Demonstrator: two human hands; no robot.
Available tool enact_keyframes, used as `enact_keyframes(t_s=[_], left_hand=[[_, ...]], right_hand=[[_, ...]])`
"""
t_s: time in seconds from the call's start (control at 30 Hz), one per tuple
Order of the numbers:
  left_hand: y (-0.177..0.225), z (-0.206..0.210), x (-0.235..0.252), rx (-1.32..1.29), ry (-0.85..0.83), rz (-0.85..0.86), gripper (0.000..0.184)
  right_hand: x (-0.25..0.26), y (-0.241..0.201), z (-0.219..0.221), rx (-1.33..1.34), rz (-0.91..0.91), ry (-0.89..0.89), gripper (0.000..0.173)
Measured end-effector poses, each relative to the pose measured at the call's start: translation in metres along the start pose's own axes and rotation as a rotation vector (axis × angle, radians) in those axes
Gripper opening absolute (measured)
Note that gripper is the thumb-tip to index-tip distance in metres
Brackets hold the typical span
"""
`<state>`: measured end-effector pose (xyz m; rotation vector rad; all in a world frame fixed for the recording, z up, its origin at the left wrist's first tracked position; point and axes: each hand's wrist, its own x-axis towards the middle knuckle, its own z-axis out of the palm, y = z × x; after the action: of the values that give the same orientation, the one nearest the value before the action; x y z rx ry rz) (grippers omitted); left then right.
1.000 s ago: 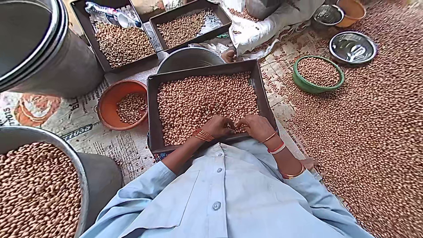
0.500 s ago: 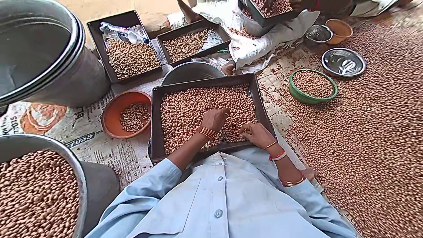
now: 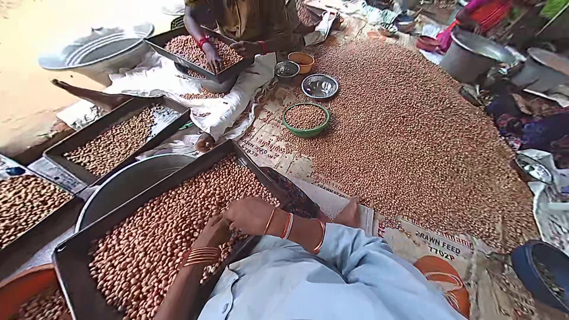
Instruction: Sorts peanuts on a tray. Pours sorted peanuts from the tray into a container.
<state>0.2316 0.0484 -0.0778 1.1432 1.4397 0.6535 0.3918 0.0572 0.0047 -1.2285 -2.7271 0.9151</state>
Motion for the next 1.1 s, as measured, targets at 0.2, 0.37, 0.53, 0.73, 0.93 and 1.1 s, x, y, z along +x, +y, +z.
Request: enact_keyframes(t_s=[0.2,0.37,0.53,0.73,0.93,1.1], left_hand=[[-0.012,0.006,-0.003,-0.368,-0.107,-0.158,0.038],[-0.012,0.000,-0.002,-0.141,-0.197,-0.058,0.040],[-0.010,0.006,-0.005,-0.119,-0.142,-0.077,0.044],[-0.025,0.002,0.002,-0.104,-0.181,-0.030,0.047],[-0.028,0.001,0.005,-0.098,-0.149,-0.034,0.047],[-0.018,0.002,-0.001,0.005,-0.088,-0.053,0.042]], right_hand=[[-0.018,-0.001,-0.018,-0.002,-0.135,0.377,0.048],[-0.074,0.036,-0.064,-0.205,-0.122,1.237,0.069],[-0.145,0.071,-0.089,-0.406,-0.187,1.755,0.057],[-0.197,0.110,-0.089,0.367,0.334,1.811,0.078],[-0.226,0.102,-0.087,-0.174,0.276,1.955,0.083],[-0.234,0.179,-0.095,-0.315,0.315,2.181,0.086]])
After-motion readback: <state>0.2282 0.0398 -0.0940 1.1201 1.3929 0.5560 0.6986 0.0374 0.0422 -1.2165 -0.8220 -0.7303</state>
